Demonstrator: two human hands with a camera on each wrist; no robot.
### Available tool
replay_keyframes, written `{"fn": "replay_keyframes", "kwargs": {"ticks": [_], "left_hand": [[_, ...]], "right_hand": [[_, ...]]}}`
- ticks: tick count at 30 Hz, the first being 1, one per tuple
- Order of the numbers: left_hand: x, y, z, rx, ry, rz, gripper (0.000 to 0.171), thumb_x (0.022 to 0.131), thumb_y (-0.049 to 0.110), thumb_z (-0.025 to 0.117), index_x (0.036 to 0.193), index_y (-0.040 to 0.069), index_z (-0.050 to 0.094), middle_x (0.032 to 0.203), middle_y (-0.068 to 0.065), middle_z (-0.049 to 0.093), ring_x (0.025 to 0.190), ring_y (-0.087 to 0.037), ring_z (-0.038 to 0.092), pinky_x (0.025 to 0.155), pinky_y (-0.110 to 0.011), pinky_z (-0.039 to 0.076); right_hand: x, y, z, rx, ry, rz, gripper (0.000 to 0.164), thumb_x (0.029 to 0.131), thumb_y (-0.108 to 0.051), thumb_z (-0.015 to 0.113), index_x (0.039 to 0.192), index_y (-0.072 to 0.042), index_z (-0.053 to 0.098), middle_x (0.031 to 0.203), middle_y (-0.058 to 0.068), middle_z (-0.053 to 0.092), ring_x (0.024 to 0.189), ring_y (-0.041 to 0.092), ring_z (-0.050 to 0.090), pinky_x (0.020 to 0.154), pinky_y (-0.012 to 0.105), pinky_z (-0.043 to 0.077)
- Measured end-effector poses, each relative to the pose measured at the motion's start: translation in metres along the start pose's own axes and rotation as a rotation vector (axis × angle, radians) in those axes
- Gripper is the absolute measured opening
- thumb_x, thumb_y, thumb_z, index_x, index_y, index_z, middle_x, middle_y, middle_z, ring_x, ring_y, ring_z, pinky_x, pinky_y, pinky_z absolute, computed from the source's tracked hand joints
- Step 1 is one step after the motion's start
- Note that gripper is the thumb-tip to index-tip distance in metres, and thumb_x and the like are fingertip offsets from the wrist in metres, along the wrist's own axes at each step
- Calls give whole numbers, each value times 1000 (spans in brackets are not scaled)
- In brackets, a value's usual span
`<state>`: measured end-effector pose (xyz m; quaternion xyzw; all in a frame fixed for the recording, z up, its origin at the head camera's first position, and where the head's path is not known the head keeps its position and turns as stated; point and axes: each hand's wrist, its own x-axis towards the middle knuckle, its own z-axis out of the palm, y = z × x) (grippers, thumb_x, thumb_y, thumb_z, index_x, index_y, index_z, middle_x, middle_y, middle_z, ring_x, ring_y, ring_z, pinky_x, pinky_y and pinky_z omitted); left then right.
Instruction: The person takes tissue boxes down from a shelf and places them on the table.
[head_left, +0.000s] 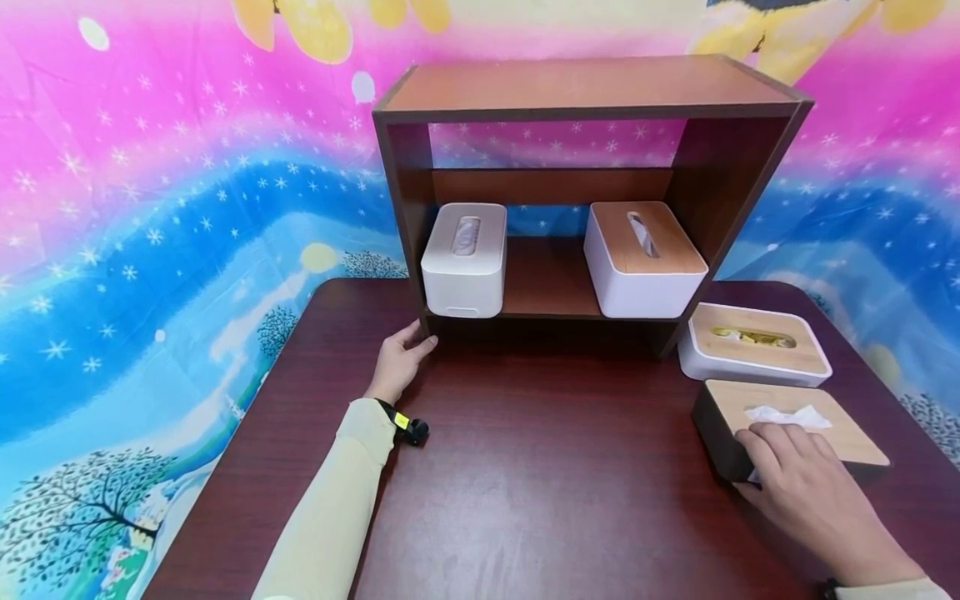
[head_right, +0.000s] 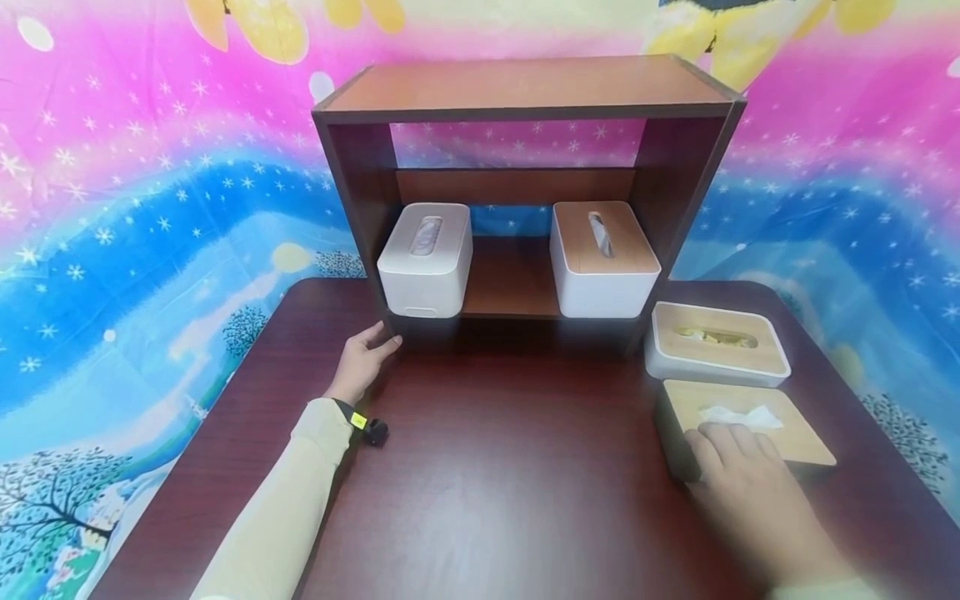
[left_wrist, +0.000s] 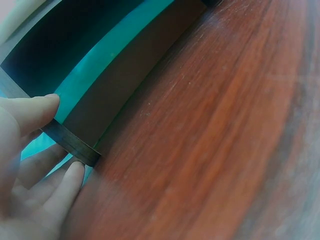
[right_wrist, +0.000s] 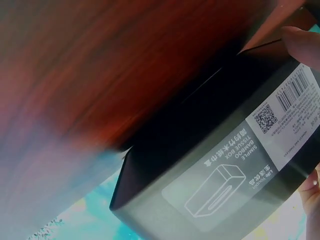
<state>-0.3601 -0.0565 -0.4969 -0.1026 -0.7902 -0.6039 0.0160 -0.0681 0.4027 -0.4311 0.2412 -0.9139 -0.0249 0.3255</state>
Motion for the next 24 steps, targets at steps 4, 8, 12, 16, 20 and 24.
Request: {"fn": "replay_keyframes", "kwargs": {"ticks": [4, 8, 12, 16, 20, 24], "left_hand": [[0, 1, 0, -1, -2, -1, 55, 81, 31, 65, 131, 18, 47, 121, -1, 54, 116, -13, 43, 89, -36, 41], [1, 1, 0, -5, 1, -9, 54, 81, 30, 65, 131, 19, 47, 122, 1, 54, 117, -11, 41, 90, -34, 40], [2, 0, 0, 0, 7, -11, 54, 80, 31, 66, 130, 20, 48, 121, 2, 54, 117, -10, 41, 91, -34, 39], [2, 0, 0, 9, 10, -13, 52, 80, 32, 66, 129, 23, 49, 120, 3, 54, 117, -9, 41, 92, -33, 38], [2, -1, -1, 9, 11, -9, 53, 80, 33, 66, 129, 23, 49, 120, 2, 55, 116, -9, 42, 91, -33, 39], [2, -1, -1, 11, 7, -13, 54, 79, 34, 66, 130, 23, 49, 120, 2, 55, 116, -9, 42, 90, -34, 39]], "right_hand": [[-3, 3, 2, -3, 1, -14, 69, 91, -54, 26, 99, 8, 55, 95, 22, 51, 83, 41, 47, 69, 52, 34], [-6, 6, 4, -4, -13, -16, 68, 91, -53, 26, 99, 8, 55, 95, 22, 51, 83, 41, 46, 68, 51, 34], [-8, 7, 6, 10, -37, -13, 68, 90, -55, 27, 98, 7, 55, 94, 21, 51, 81, 39, 47, 65, 50, 34], [-5, 7, 9, 38, -31, -26, 63, 91, -51, 28, 93, 5, 55, 90, 18, 50, 75, 35, 47, 61, 46, 35], [-2, 4, 9, 42, -18, -38, 56, 93, -46, 27, 89, 2, 55, 86, 15, 50, 72, 32, 46, 58, 43, 35], [0, 1, 6, 49, -42, -30, 57, 93, -49, 27, 88, 0, 56, 85, 11, 50, 71, 29, 47, 57, 41, 36]]}}
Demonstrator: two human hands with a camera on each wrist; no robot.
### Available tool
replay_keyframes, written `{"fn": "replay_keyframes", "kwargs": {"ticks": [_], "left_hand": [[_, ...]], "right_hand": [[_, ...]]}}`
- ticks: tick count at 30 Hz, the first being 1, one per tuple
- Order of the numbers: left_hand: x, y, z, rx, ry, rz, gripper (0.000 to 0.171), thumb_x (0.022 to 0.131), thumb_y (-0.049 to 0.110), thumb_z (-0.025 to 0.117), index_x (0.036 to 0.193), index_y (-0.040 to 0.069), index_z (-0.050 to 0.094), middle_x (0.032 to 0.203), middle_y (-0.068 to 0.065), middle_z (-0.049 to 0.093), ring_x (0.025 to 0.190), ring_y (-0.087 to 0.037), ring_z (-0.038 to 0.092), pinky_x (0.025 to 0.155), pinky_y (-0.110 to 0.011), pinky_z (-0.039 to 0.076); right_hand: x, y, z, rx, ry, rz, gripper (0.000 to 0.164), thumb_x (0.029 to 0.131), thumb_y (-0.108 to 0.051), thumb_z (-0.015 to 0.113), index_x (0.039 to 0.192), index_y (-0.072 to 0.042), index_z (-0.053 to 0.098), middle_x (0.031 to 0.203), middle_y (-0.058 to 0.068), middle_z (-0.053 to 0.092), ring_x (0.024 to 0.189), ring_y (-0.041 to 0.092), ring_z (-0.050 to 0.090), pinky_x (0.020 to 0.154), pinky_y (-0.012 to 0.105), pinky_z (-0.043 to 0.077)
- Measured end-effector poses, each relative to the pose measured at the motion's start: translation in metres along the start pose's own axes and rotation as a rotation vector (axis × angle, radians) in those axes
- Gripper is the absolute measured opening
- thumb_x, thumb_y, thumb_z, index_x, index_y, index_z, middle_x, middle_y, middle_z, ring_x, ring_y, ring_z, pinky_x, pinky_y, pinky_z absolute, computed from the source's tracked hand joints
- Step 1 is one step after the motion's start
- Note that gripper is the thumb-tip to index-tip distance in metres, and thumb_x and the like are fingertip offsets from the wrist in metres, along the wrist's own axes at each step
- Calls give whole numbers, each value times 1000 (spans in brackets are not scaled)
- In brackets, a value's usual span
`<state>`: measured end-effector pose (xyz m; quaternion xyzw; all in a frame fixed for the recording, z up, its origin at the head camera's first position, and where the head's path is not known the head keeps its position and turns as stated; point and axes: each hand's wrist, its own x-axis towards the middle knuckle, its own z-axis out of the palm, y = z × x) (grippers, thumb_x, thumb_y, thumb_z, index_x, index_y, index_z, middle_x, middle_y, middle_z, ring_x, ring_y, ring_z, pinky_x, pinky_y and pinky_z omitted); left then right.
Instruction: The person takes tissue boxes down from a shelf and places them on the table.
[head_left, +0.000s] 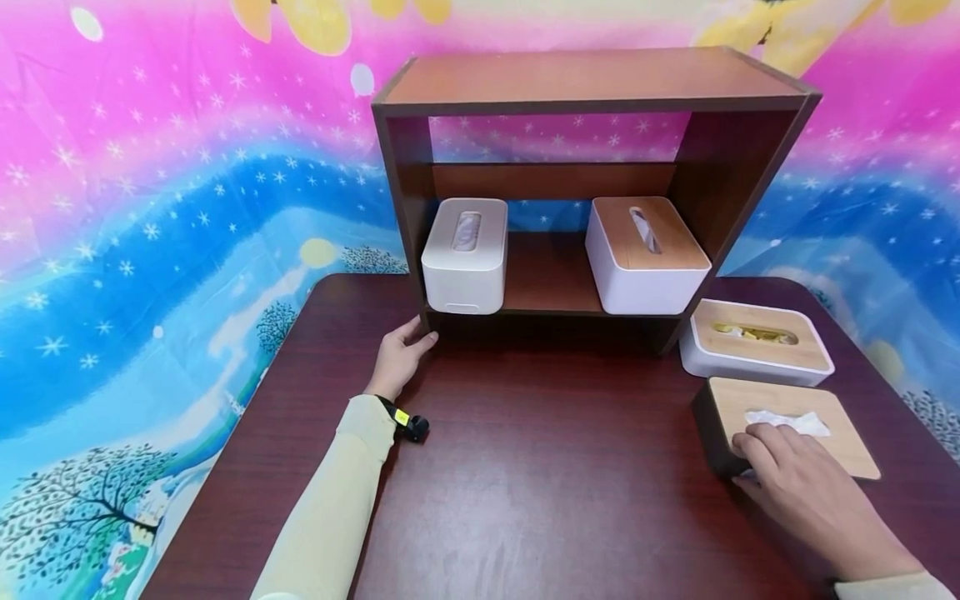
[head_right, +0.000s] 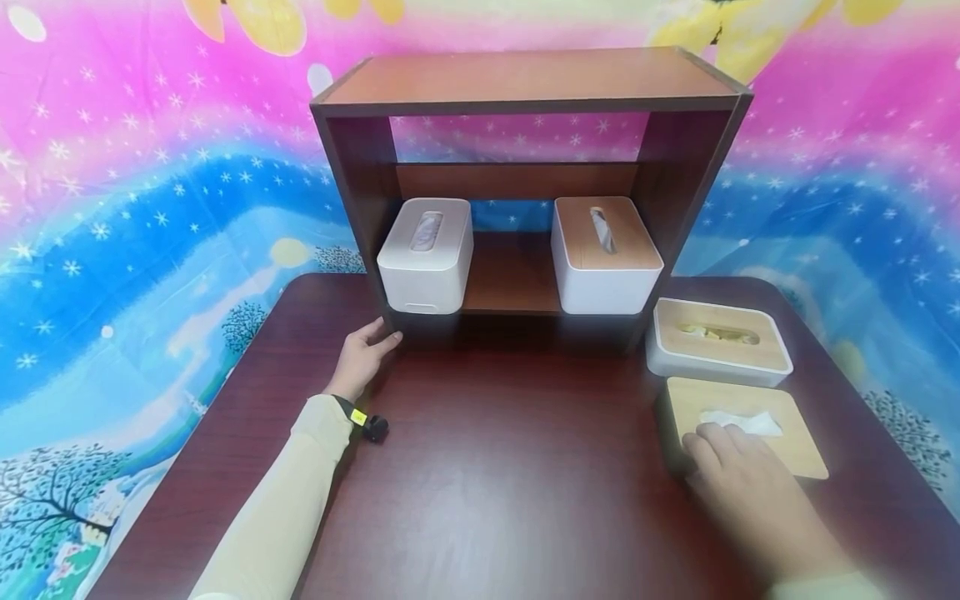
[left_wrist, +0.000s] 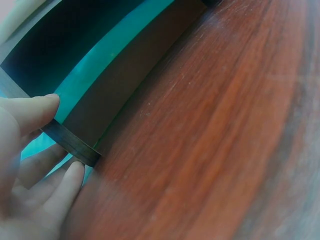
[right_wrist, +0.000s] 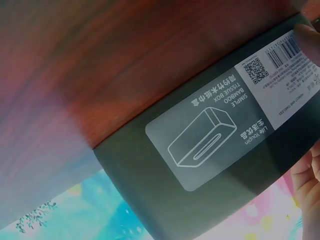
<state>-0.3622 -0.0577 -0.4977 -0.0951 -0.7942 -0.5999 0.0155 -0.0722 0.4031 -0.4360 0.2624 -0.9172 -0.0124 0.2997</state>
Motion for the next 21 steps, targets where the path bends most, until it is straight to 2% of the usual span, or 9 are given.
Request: {"fn": "replay_keyframes", "kwargs": {"ticks": [7, 14, 21], "left_hand": [[0, 1, 0, 9, 1, -12, 55, 79, 37, 66, 129, 25, 48, 121, 3, 54, 118, -9, 40, 91, -33, 39], [-1, 2, 1, -1, -1, -15, 53, 81, 31, 65, 130, 23, 48, 122, 0, 53, 118, -12, 40, 91, -35, 39], [-1, 2, 1, -1, -1, -10, 54, 81, 31, 66, 130, 20, 48, 121, 0, 54, 117, -11, 42, 90, -35, 40]], "right_hand": [[2, -1, -3, 30, -17, 9, 53, 92, -49, 32, 85, -3, 56, 79, 3, 49, 68, 22, 48, 60, 38, 37], [4, -3, -5, 32, 1, 3, 51, 93, -48, 32, 83, -4, 57, 75, 0, 47, 66, 20, 48, 59, 37, 37], [6, -3, -9, 46, 13, 0, 50, 93, -48, 31, 78, -7, 55, 74, -2, 46, 65, 18, 47, 58, 35, 37]]}}
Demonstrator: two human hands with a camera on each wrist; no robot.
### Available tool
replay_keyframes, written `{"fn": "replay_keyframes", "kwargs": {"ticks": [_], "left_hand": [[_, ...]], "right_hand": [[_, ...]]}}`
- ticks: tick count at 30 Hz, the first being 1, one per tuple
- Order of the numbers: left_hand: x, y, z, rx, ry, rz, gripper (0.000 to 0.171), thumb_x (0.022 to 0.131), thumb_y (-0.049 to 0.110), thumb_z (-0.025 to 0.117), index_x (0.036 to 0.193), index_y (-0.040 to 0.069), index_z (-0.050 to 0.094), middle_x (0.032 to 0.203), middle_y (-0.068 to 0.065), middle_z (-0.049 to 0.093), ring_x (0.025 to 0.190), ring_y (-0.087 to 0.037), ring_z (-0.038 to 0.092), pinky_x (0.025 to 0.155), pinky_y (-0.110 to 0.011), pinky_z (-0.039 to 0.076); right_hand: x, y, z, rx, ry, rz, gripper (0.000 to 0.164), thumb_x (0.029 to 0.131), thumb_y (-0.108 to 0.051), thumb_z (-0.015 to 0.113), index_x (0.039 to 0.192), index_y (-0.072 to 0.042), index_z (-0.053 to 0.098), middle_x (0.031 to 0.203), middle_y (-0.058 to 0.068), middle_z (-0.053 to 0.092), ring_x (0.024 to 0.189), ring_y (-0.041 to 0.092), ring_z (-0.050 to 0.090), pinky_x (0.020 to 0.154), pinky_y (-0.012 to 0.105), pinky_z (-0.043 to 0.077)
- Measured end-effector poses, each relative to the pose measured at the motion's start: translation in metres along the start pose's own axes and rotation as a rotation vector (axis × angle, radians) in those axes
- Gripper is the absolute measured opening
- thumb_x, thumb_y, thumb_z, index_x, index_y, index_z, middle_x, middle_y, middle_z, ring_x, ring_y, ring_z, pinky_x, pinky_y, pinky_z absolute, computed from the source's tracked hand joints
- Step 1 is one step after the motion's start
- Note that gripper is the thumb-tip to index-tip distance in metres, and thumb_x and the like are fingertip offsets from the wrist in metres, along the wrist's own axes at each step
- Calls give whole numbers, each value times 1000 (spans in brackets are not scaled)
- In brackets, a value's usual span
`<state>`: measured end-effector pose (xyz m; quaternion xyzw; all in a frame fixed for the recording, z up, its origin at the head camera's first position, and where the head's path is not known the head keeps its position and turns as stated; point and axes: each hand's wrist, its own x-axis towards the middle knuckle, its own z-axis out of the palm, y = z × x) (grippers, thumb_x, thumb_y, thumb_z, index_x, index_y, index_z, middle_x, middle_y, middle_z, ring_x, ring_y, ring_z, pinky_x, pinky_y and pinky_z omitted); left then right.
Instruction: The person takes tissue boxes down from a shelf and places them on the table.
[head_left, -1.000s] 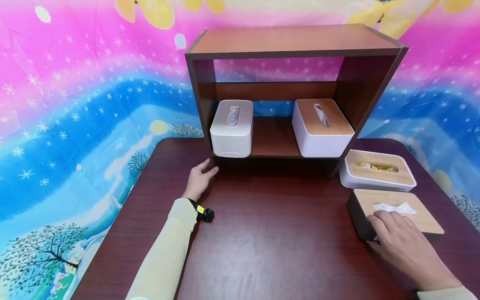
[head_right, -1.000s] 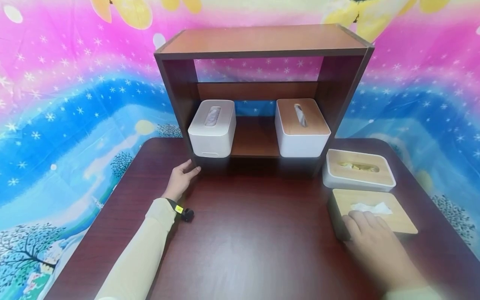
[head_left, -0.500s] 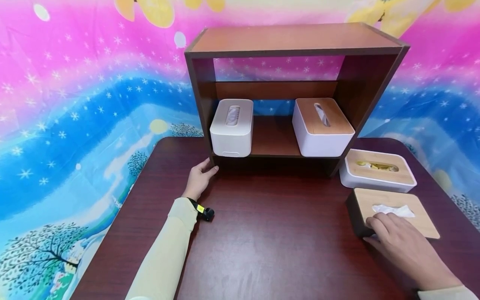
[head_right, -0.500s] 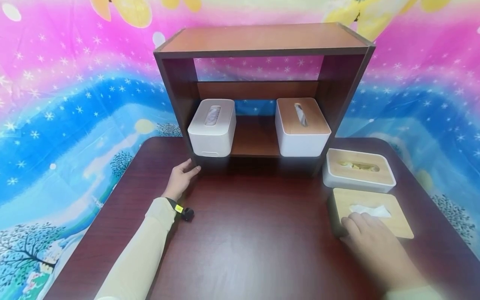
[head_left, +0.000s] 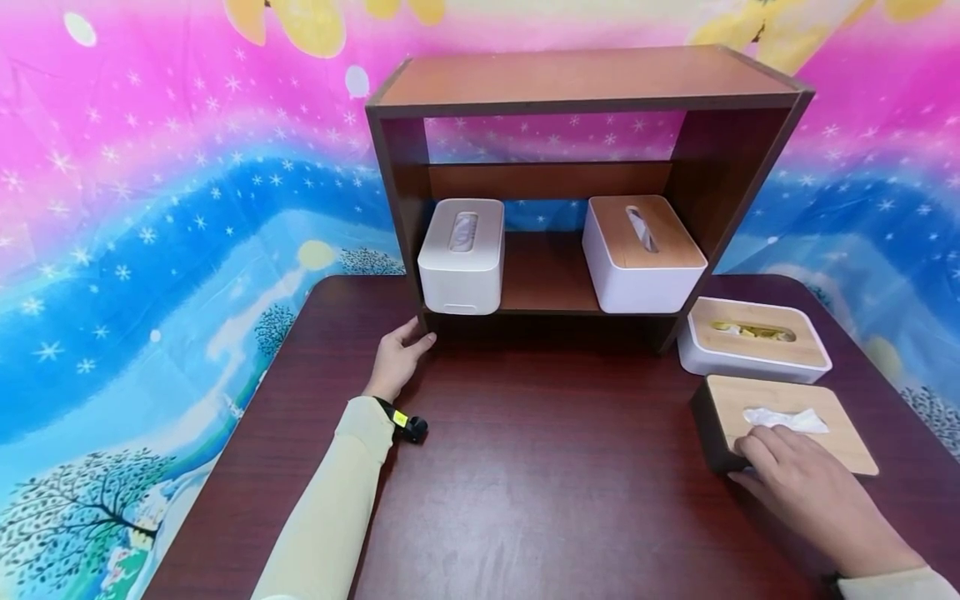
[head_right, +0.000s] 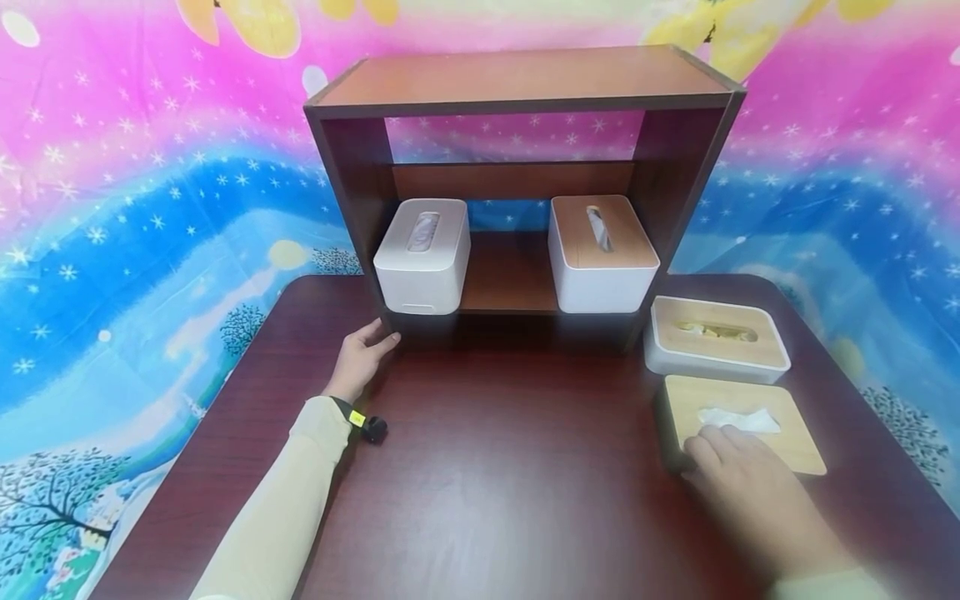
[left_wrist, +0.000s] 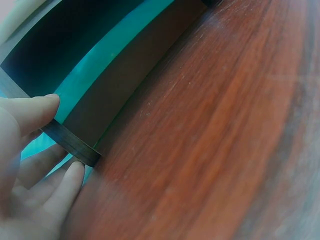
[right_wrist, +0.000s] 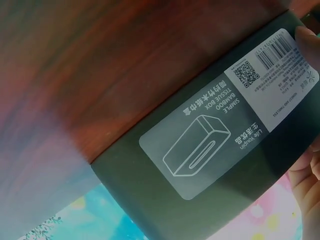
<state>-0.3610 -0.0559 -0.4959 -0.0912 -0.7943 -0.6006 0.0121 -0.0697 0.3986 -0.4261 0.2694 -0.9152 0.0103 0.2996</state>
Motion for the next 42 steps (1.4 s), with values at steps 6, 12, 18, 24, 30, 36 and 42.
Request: {"fn": "replay_keyframes", "kwargs": {"ticks": [6, 12, 18, 24, 30, 36, 42], "left_hand": [[-1, 1, 0, -19, -7, 11, 54, 80, 31, 66, 130, 21, 48, 121, -5, 54, 115, -12, 44, 88, -35, 41], [-2, 1, 0, -6, 0, -2, 55, 79, 34, 66, 130, 24, 48, 121, -2, 54, 116, -13, 43, 88, -35, 42], [-4, -1, 0, -15, -5, -7, 56, 79, 35, 66, 130, 22, 48, 122, -2, 54, 116, -13, 43, 88, -35, 42], [-2, -1, -1, 14, -10, -2, 55, 80, 36, 65, 130, 24, 47, 125, 0, 51, 121, -14, 38, 92, -38, 38], [1, 0, -3, 26, -8, 0, 54, 80, 36, 65, 130, 25, 47, 125, 2, 51, 121, -13, 37, 94, -37, 36], [-1, 0, -2, 24, -6, -12, 55, 80, 36, 65, 130, 25, 47, 127, 3, 49, 122, -12, 36, 94, -36, 36], [-1, 2, -2, 18, -11, -22, 54, 80, 35, 65, 130, 26, 47, 128, 3, 48, 123, -13, 35, 94, -36, 36]], "right_hand": [[-1, 0, -2, 18, 4, -7, 48, 92, -49, 33, 79, -10, 57, 75, -5, 46, 65, 16, 47, 59, 34, 36], [1, 2, -4, 20, -24, -6, 45, 90, -51, 38, 79, -11, 56, 74, -7, 44, 64, 14, 45, 56, 34, 37], [5, 3, -11, 12, -181, 61, 34, 68, -50, 67, 80, -22, 53, 72, -15, 39, 62, 3, 40, 52, 29, 39], [17, 7, -23, 6, -200, 103, 30, 64, -47, 72, 72, -31, 48, 68, -20, 37, 58, -3, 36, 50, 25, 36], [30, 17, -31, -25, -199, 68, 28, 65, -41, 72, 68, -31, 46, 65, -21, 35, 55, -6, 35, 48, 22, 35], [41, 25, -33, -45, -181, 28, 26, 65, -42, 72, 67, -30, 48, 64, -19, 37, 55, -2, 37, 49, 25, 36], [52, 34, -35, -72, -204, 81, 29, 63, -44, 74, 71, -26, 53, 69, -12, 48, 56, 5, 45, 48, 32, 40]]}}
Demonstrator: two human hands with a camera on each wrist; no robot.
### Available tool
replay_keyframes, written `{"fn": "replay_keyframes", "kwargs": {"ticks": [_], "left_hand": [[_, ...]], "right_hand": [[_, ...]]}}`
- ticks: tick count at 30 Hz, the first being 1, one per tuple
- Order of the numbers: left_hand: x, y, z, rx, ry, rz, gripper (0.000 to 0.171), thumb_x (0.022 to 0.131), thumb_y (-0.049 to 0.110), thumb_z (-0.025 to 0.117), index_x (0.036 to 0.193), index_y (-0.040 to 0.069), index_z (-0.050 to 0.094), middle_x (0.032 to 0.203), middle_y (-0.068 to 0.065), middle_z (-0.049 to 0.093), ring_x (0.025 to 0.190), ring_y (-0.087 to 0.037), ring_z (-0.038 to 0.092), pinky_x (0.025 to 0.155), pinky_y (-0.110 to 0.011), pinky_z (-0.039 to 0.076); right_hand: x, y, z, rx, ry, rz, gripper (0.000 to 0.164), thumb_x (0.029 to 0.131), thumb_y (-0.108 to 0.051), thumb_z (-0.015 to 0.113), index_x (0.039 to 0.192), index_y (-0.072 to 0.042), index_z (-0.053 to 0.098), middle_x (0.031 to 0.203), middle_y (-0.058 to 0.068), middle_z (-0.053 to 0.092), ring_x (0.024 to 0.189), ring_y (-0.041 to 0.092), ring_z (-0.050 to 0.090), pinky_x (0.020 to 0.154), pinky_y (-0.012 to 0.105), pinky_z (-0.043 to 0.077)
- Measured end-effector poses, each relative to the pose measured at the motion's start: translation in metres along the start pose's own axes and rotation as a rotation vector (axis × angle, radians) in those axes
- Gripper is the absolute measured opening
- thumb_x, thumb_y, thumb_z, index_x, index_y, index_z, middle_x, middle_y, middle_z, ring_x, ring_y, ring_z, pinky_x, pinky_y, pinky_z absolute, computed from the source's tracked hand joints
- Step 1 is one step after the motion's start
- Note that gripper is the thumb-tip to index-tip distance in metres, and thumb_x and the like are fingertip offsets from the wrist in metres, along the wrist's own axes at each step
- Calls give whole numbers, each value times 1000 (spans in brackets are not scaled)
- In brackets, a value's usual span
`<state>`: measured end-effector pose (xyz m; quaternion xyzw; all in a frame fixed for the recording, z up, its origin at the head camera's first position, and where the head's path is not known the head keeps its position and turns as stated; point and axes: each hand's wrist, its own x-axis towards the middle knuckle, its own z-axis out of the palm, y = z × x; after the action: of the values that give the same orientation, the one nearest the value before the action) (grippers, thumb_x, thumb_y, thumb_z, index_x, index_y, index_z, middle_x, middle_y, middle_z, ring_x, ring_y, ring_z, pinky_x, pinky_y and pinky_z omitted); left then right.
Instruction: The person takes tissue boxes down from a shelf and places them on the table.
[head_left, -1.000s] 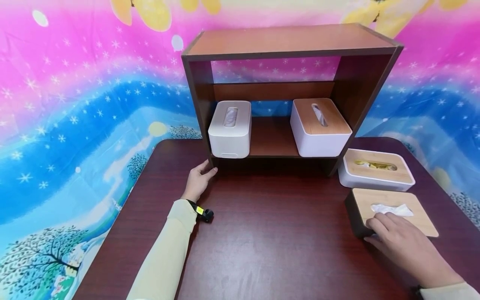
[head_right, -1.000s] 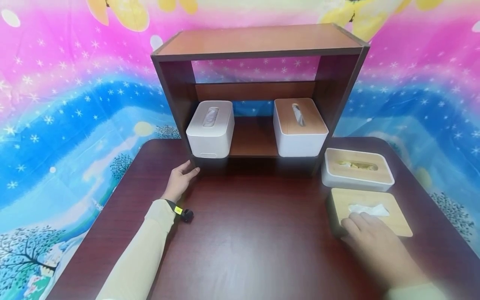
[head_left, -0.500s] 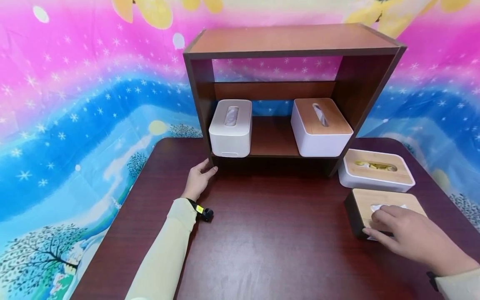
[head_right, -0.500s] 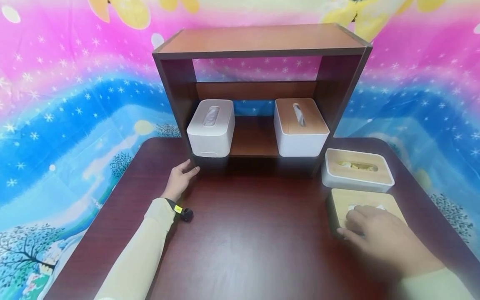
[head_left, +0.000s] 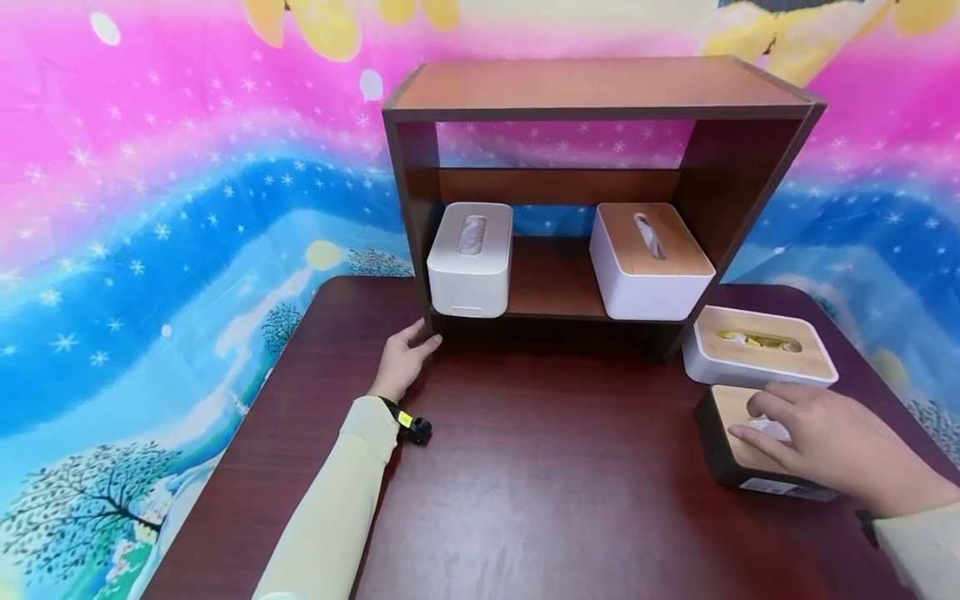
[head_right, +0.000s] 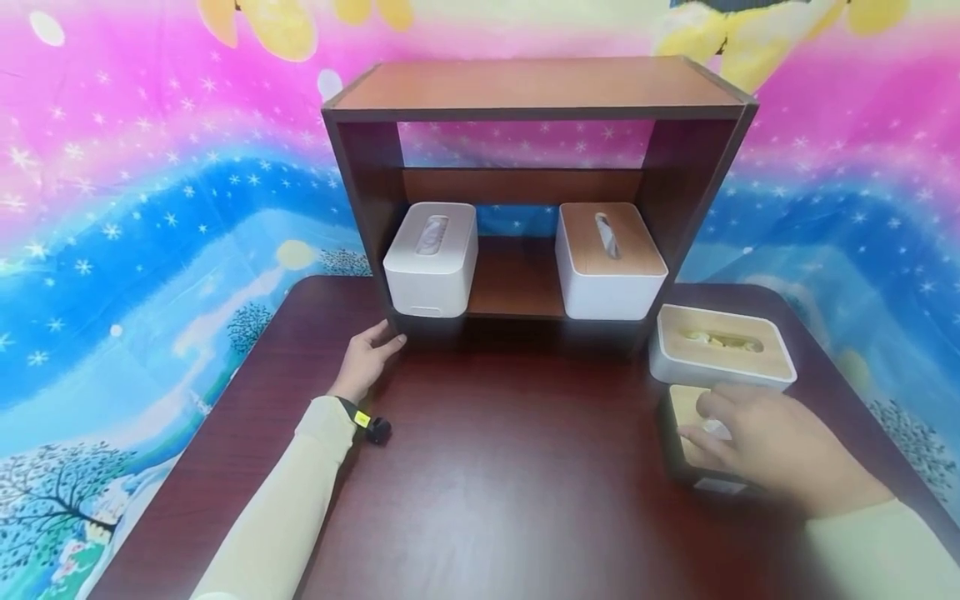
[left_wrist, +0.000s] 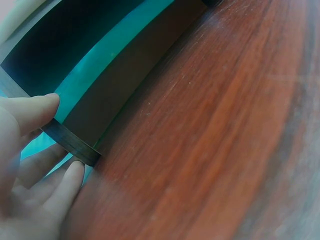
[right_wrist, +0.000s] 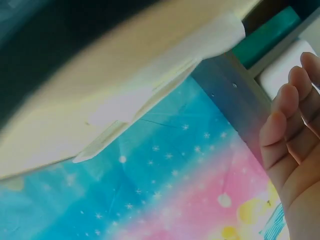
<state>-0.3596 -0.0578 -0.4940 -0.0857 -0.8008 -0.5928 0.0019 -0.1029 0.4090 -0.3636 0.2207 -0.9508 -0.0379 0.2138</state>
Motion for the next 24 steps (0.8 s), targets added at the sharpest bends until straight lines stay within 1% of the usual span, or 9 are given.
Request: {"fn": "replay_keyframes", "kwargs": {"ticks": [4, 9, 12, 18, 21, 24], "left_hand": [[0, 1, -1, 7, -8, -5, 55, 80, 37, 65, 131, 26, 46, 128, 4, 47, 123, -13, 34, 95, -36, 35], [-2, 2, 0, -14, -15, -16, 53, 81, 36, 64, 130, 28, 47, 127, 5, 49, 122, -11, 35, 93, -36, 37], [-2, 2, -1, -21, -16, -7, 51, 81, 35, 65, 129, 30, 47, 126, 5, 49, 122, -12, 36, 92, -37, 38], [-2, 4, -2, -8, 1, 10, 49, 81, 31, 65, 128, 30, 49, 125, 3, 51, 121, -14, 38, 93, -39, 37], [-1, 4, -2, -6, 7, 8, 49, 80, 32, 66, 127, 30, 50, 125, 3, 51, 121, -15, 38, 94, -39, 36], [-1, 3, -2, -4, 7, 1, 50, 80, 33, 66, 127, 31, 50, 125, 3, 51, 121, -15, 38, 94, -39, 35]], "right_hand": [[10, 8, -2, -9, 5, 14, 27, 62, -41, 75, 70, -25, 55, 70, -10, 47, 59, 5, 42, 49, 31, 39], [23, 15, -8, -2, -5, 36, 24, 66, -41, 74, 68, -30, 53, 67, -16, 42, 59, 2, 38, 51, 29, 39], [32, 21, -10, 17, 18, 24, 25, 66, -38, 74, 68, -32, 50, 67, -16, 42, 60, 1, 39, 51, 28, 38], [49, 39, -7, 53, 87, 11, 23, 64, -31, 76, 74, -28, 55, 72, -13, 49, 62, 4, 44, 55, 26, 37], [57, 48, -4, 67, 92, 45, 22, 65, -31, 76, 74, -29, 55, 70, -16, 48, 60, 2, 43, 54, 22, 36], [64, 54, -3, 83, 70, 90, 20, 67, -32, 75, 74, -29, 56, 67, -17, 47, 59, 2, 43, 54, 20, 35]]}}
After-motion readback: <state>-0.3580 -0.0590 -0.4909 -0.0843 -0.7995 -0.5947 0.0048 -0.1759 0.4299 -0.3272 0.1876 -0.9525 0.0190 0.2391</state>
